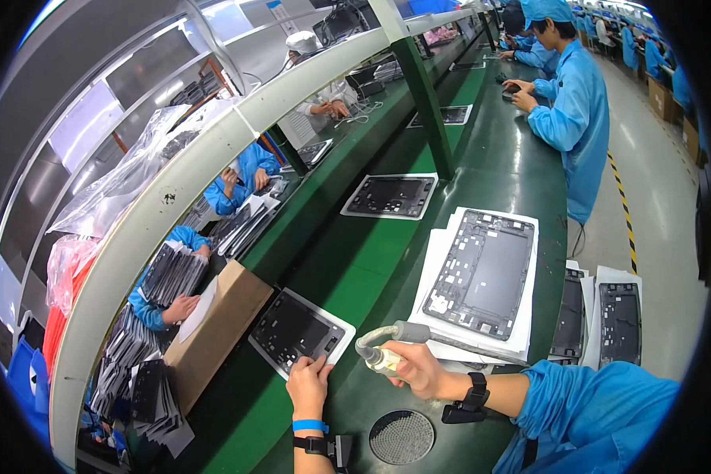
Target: Assembling electronic device frames on a factory assembly line using an electric screwdriver.
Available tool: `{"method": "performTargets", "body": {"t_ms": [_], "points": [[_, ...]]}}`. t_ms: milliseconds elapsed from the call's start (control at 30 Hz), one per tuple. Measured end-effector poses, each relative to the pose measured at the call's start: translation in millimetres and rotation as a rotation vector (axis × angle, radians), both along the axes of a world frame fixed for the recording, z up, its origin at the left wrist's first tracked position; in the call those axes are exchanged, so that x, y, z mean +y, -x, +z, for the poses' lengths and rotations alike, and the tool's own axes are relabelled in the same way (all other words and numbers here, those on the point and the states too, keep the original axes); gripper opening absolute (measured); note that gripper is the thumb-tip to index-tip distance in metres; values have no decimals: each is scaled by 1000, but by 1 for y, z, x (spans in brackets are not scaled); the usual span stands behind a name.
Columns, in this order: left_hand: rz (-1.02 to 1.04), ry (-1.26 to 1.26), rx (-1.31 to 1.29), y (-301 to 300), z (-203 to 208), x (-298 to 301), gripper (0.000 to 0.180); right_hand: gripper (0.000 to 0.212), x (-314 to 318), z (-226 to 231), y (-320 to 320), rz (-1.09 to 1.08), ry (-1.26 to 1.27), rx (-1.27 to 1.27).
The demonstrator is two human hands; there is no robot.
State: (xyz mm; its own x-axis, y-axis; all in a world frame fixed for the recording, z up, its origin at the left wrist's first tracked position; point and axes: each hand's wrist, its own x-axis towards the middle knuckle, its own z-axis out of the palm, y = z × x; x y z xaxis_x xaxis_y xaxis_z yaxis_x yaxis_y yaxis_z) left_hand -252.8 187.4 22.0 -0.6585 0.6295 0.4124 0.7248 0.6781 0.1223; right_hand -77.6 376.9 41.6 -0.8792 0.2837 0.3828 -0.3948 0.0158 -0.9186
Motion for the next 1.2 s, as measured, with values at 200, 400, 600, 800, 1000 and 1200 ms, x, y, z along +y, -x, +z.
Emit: {"method": "performTargets", "body": {"t_ms": [200, 400, 600, 800, 1000, 1200], "points": [[-140, 209, 39, 8, 11, -13, 18, 73, -1, -13, 1, -6, -41, -36], [-245, 188, 22, 11, 8, -25, 11, 76, -2, -13, 1, 29, -48, -53], [-222, 222, 88, 20, 4, -29, 9, 74, -1, -12, 1, 23, -47, -51], [-109, 93, 106, 13, 1, -33, 9, 72, 1, -8, 0, 25, -14, -49], [-105, 145, 146, 15, 2, -37, 11, 71, -1, -10, 1, 30, -22, -76], [-119, 263, 205, 15, -2, -40, 8, 71, -1, -12, -1, 13, -44, -66]]}}
